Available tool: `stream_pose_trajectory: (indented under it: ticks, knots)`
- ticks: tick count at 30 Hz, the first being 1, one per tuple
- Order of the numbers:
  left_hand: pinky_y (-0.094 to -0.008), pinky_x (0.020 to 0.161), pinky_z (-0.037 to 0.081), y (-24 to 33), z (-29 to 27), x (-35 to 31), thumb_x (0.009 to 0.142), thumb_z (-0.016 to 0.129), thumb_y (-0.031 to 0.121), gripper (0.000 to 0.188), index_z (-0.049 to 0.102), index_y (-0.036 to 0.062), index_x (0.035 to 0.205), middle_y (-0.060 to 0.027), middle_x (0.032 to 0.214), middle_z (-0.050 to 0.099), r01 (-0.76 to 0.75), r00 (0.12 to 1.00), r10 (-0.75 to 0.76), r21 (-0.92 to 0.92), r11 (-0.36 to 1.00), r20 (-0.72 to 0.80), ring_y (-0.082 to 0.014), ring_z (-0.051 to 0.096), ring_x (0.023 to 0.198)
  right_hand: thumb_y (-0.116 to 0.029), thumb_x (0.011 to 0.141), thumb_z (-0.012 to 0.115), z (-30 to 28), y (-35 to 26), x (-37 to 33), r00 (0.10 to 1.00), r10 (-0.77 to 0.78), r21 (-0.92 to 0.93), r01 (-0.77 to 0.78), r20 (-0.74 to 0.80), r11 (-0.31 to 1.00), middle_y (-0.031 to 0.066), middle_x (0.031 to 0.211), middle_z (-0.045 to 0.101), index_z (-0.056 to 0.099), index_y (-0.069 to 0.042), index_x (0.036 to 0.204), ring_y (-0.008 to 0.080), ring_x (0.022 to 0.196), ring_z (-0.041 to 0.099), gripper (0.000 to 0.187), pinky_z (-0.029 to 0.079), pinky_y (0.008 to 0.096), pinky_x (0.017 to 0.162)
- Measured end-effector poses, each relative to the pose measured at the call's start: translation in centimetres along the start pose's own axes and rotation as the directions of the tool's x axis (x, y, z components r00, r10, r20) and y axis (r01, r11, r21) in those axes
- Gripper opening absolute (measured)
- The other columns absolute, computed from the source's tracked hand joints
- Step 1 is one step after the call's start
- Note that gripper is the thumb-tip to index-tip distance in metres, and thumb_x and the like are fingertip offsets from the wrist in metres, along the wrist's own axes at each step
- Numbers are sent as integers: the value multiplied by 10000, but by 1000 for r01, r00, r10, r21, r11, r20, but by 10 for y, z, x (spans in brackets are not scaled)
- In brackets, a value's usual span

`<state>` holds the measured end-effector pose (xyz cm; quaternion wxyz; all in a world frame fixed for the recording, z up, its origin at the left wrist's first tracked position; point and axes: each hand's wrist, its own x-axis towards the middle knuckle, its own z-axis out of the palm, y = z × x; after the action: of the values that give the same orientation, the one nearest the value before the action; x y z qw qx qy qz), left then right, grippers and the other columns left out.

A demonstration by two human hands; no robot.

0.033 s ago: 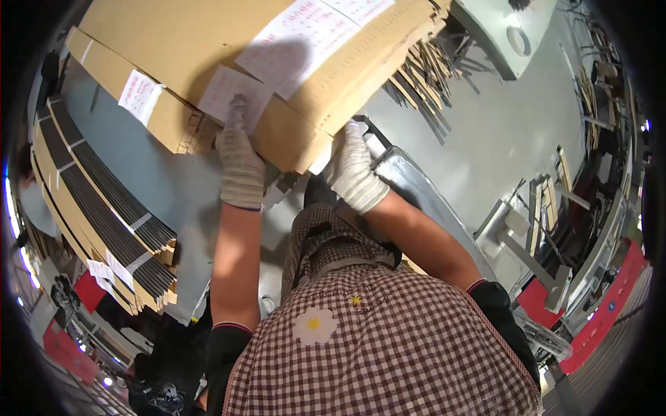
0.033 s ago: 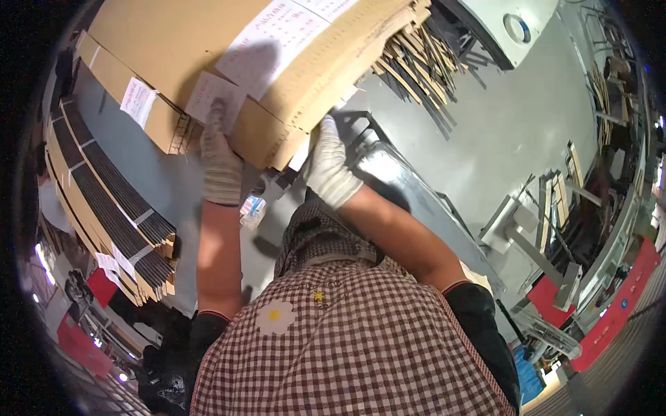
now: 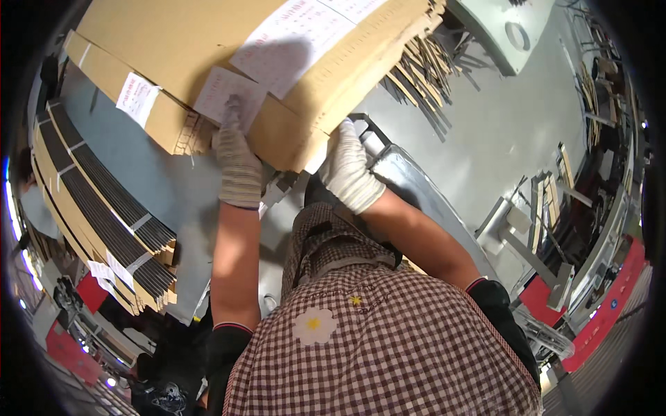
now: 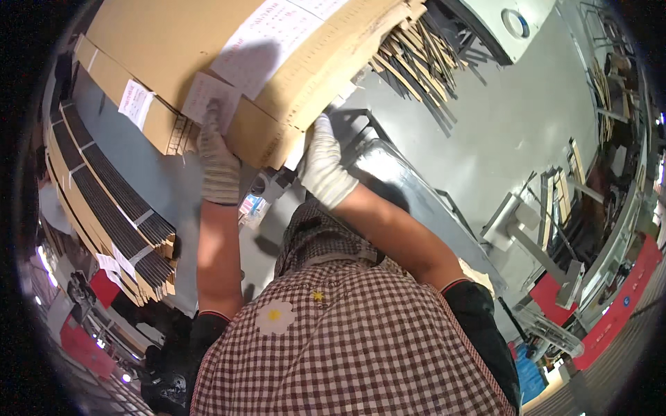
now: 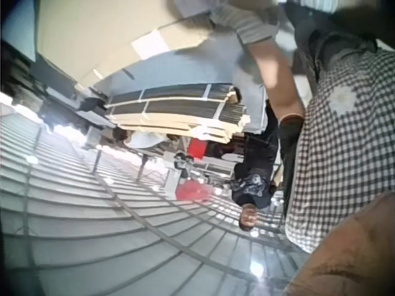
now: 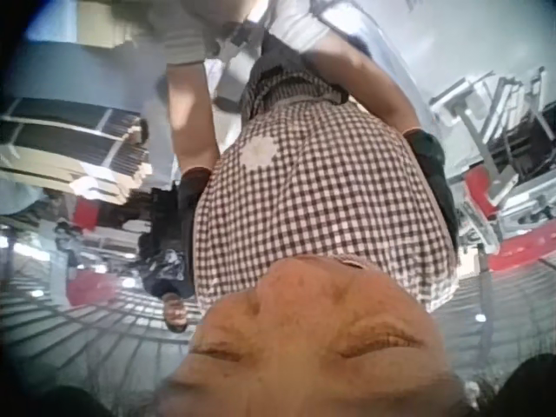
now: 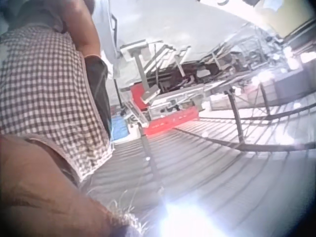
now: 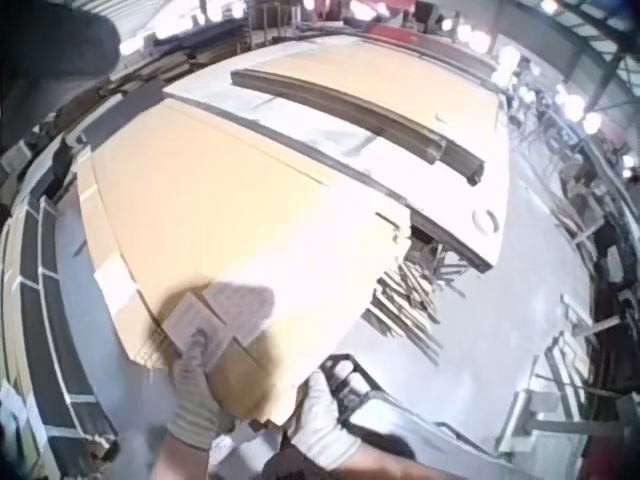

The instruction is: The recorder is seen grouping and securing stacks of thin wooden slats with white tape before placing the bundles onto a larger stack of finished packages.

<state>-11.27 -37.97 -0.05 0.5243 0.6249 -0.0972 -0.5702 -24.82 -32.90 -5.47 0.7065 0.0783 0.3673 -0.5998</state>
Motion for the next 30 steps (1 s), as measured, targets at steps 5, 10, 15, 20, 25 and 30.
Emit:
stream_pose_trajectory:
  ticks: [5, 10, 15, 20, 25, 30]
  knots:
    - [-358, 849, 551, -15, -4, 15, 882, 709, 312, 503, 569, 22, 1268, -88, 1172, 626, -99, 994, 99, -13, 995, 35, -217, 628, 1029, -363, 1033, 389, 7, -6, -1, 987, 12, 7, -11, -160, 1000, 128, 1305, 581, 494, -27, 1347, 237, 1230, 528, 472, 402, 360, 1076]
    - [-353, 834, 561, -32, -10, -3, 869, 729, 261, 499, 560, 13, 1267, -85, 1158, 629, -129, 983, 136, -63, 990, 126, -209, 640, 1002, -378, 1033, 371, -21, -4, -10, 977, 112, 9, -113, -179, 994, 134, 1240, 619, 540, -25, 1276, 269, 1164, 570, 461, 439, 398, 1038]
    - [-353, 853, 550, -63, 1, -31, 895, 692, 256, 456, 544, 22, 1258, -92, 1153, 626, -210, 974, 216, -78, 975, 68, -218, 635, 1033, -146, 855, 596, -57, -59, 19, 971, 227, -833, -64, 75, 550, 118, 983, 698, 706, -9, 965, 205, 903, 670, 208, 541, 309, 805]
    - [-334, 867, 522, -90, -5, -56, 859, 723, 180, 475, 530, -25, 1242, -104, 1147, 612, -210, 977, 210, -21, 978, 35, -196, 613, 1016, -202, 829, 663, -37, -102, 18, 843, 461, -844, 443, 278, -302, 163, 960, 694, 700, -31, 1070, 299, 937, 665, 298, 521, 366, 821]
    - [-331, 907, 500, -114, 6, -105, 821, 748, 84, 582, 455, -18, 1313, -95, 1169, 576, -172, 984, 176, -89, 981, 32, -179, 578, 1038, -149, 785, 651, -18, -159, -34, 776, 610, -348, 623, 161, -701, 178, 997, 683, 683, -73, 1173, 290, 840, 662, 396, 512, 360, 801]
    - [-324, 903, 515, -98, -12, -110, 779, 777, 29, 641, 446, -9, 1326, -107, 1198, 572, -113, 988, 134, -215, 970, 83, -189, 574, 1058, -38, 767, 582, 27, -203, -74, 799, 517, -950, 231, 307, 207, 21, 1058, 629, 511, -47, 1411, 79, 795, 556, 648, 466, 229, 749]
